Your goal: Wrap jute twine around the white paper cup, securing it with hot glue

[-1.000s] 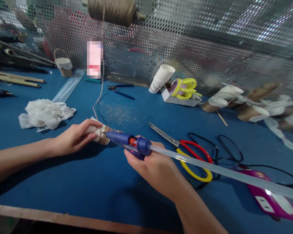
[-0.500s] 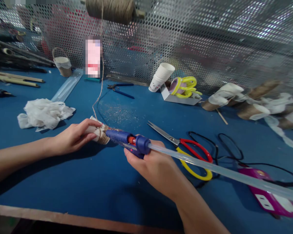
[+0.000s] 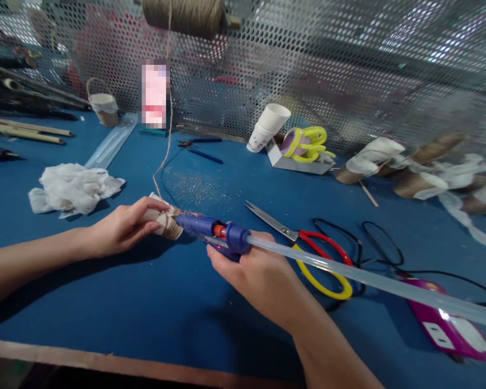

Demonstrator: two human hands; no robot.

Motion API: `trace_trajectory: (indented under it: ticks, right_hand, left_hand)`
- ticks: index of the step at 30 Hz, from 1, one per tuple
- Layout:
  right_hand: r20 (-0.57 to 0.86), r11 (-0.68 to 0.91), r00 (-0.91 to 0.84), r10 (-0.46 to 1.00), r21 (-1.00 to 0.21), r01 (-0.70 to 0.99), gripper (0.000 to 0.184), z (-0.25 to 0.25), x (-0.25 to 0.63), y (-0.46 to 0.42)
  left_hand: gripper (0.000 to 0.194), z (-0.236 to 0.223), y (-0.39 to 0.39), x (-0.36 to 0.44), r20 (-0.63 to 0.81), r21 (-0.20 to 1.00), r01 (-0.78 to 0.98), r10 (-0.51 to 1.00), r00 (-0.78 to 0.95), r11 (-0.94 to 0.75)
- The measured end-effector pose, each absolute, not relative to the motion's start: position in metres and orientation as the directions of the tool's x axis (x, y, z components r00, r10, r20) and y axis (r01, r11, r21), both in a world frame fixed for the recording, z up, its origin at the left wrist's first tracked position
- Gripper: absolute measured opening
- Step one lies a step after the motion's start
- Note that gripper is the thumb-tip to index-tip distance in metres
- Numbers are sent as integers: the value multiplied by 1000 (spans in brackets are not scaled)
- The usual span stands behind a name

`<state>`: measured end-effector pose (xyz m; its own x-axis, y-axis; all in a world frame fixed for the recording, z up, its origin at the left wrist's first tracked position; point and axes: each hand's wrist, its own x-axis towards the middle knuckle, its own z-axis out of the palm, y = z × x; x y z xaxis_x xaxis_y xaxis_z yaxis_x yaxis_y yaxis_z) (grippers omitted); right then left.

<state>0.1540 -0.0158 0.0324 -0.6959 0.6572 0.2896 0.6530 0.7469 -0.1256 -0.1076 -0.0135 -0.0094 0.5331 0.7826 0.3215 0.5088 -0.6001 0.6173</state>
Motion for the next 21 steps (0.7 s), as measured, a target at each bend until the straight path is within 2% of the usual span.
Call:
trace_trajectory:
  ticks: [3,4,8,9,11,14,16,17,21]
  right_hand:
    - [297,829,-782,548,-74,554,36,38,152,-19]
    - [295,828,-780,552,-80,555,38,39,150,-20]
    - [175,678,-657,734,-247,692,37,44,140,-24]
    - [170,666,-645,744,-254,701,37,44,139,-24]
    - [244,732,-691,680,-173,659,40,42,140,-24]
    - [338,834,-802,492,80,546,43,39,147,-21]
    - [344,843,-825,448,144,518,43,38,150,-20]
    - [326,842,-819,472,109,528,42,38,151,-20]
    - [227,741,-706,671,-173,648,35,44,145,-22]
  left_hand:
    - [23,-9,-13,-107,323,630,496,782,533,-598]
    - [23,-10,-13,-107,319,634,496,785,531,-593]
    - [24,-10,-13,-108,272,649,525,812,516,-551]
    - [25,-10,-13,-109,264,650,532,818,512,-543]
    - [25,-10,-13,-109,260,649,539,822,506,-537]
    - [26,-9,-14,-108,269,642,538,817,510,-547]
    - [26,-9,-14,-108,273,641,533,813,515,-553]
    - [25,-9,-14,-107,275,641,530,811,517,-555]
    - [24,-8,-14,-107,277,640,526,807,522,-560]
